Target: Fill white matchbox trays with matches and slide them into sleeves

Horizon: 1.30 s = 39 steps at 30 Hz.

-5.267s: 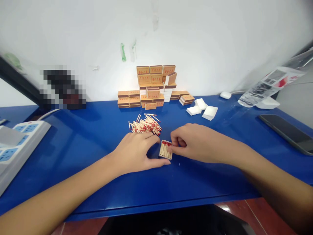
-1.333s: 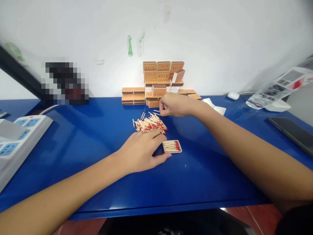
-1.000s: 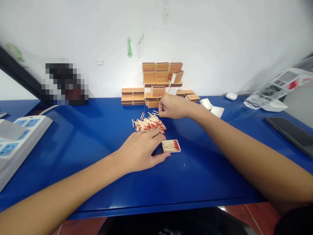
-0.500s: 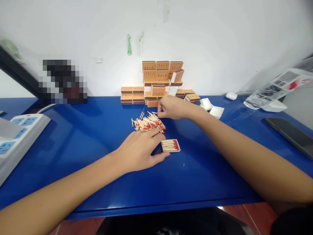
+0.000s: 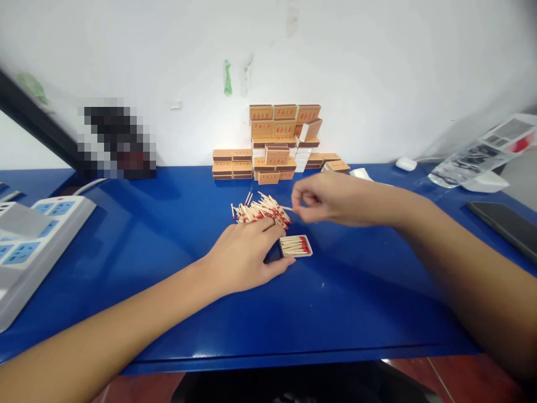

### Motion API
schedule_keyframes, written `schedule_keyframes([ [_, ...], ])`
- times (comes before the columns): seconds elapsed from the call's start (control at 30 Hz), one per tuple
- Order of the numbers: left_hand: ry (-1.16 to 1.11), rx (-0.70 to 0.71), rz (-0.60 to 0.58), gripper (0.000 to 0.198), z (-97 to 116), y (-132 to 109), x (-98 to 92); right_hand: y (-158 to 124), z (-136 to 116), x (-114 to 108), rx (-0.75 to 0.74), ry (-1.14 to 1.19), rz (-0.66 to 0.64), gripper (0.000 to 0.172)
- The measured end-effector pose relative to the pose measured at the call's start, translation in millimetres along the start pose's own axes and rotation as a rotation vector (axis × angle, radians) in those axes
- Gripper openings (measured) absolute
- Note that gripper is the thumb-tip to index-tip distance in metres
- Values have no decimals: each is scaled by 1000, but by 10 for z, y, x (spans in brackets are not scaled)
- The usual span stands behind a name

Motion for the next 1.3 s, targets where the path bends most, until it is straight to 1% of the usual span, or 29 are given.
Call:
schedule_keyframes([
  [0.1, -18, -16, -22, 39, -19, 8, 2, -247, -108, 184, -20, 28, -51, 15],
  [0.17, -25, -30, -49, 37, -36, 18, 15, -334, -166, 298, -31, -3, -73, 14],
  [0.23, -31, -35, -65, 35, -44, 29, 21, -363, -210, 374, -38, -72, -80, 11],
  [0.33, -27, -35, -78, 33, -42, 45, 25, -359, -253, 432, -47, -161, -85, 12],
  [0.43, -16, -33, -86, 33, -33, 53, 29, -362, -255, 435, -55, -159, -71, 14],
  [0.53, -8, -31, -83, 34, -25, 51, 26, -370, -229, 399, -53, -90, -46, 14],
  [0.6, -13, -24, -74, 35, -16, 40, 24, -348, -204, 330, -47, -56, -4, 11],
  [0.7, -34, -1, -56, 37, 14, 14, 23, -254, -103, 115, 4, -41, 154, 11],
  [0.77, -52, 29, -52, 38, 51, -6, 27, -152, 21, -26, 69, -13, 262, 11],
  [0.83, -67, 64, -53, 38, 91, -22, 30, -8, 174, -80, 156, 46, 297, 11],
  [0.87, -70, 77, -53, 38, 105, -26, 28, 77, 241, -76, 195, 75, 287, 12],
  [0.93, -68, 92, -52, 38, 114, -26, 25, 264, 314, -19, 241, 94, 211, 17],
  [1.07, -54, 95, -54, 40, 100, -18, 25, 529, 310, 64, 290, -62, 54, 25],
  [1.17, -40, 115, -39, 38, 111, -28, 17, 590, 248, 100, 296, -104, -16, 26],
  [1.3, -41, 120, -29, 36, 114, -38, 13, 551, 226, 115, 308, -108, -49, 24],
])
Point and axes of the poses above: each hand's wrist, its own y-axis towards the middle knuckle, its own x-axis out of the palm, z = x × y, the point moved 10 cm from there along y, towards the middle knuckle, and after that the axes turned 7 degrees about -x, right-handed, at the moved point
